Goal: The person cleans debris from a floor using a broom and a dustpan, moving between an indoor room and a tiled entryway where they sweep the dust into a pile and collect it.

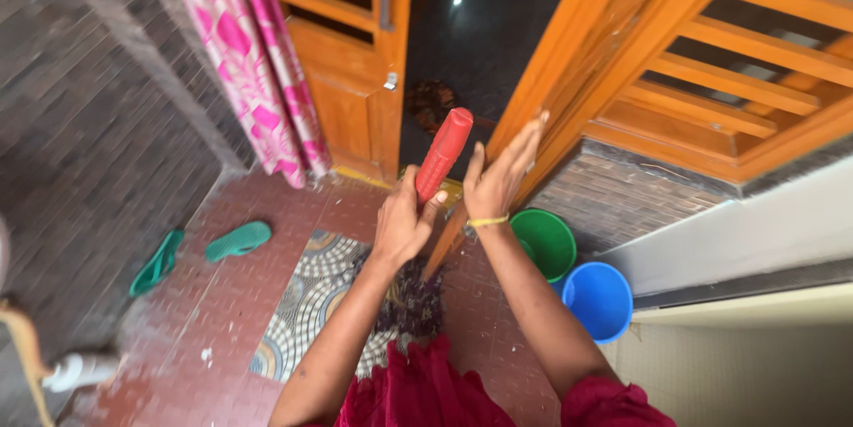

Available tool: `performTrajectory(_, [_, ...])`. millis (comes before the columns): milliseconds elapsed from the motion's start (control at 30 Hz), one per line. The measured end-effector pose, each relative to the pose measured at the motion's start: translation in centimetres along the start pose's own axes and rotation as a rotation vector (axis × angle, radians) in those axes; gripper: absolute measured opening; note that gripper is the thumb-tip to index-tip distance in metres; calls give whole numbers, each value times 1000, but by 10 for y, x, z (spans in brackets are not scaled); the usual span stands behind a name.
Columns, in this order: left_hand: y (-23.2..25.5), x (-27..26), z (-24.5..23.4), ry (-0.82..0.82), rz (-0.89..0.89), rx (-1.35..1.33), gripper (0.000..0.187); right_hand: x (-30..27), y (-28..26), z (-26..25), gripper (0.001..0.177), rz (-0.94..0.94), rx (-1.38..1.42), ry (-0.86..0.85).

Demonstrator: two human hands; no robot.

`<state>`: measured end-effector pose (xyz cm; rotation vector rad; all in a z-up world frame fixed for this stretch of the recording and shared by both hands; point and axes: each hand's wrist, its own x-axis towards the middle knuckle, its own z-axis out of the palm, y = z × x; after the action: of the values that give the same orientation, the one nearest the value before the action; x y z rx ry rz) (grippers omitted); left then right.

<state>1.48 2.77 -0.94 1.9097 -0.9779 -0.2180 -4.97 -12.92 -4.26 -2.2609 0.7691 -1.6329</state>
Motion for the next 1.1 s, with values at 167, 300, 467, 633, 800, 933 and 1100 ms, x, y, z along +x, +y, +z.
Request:
performTrajectory(167, [-17, -11, -12, 84, -4, 41, 44, 22, -19, 17, 82, -47, 132, -193])
performTrajectory(300, [-27, -14, -16, 89, -52, 83, 45, 16, 4, 34, 71, -6, 311, -482])
performTrajectory(467, [-40, -17, -7, 61, -93, 115, 52, -73, 40, 75, 34, 725, 650, -817])
performTrajectory(633, [-51, -36, 24, -12, -123, 104, 44, -179, 53, 70, 52, 1406, 1123, -1278])
performTrajectory(800, [-69, -67, 40, -234, 185, 155, 47, -232, 93, 96, 39, 1609, 1153, -850])
performTrajectory(933, [-104, -65, 35, -447, 147, 108, 43, -251, 128, 102, 31, 1675, 1620, -1242])
performTrajectory(1100, [-154, -67, 26, -175, 89, 222, 30, -237, 173, 97, 29, 2012, 1141, -1232])
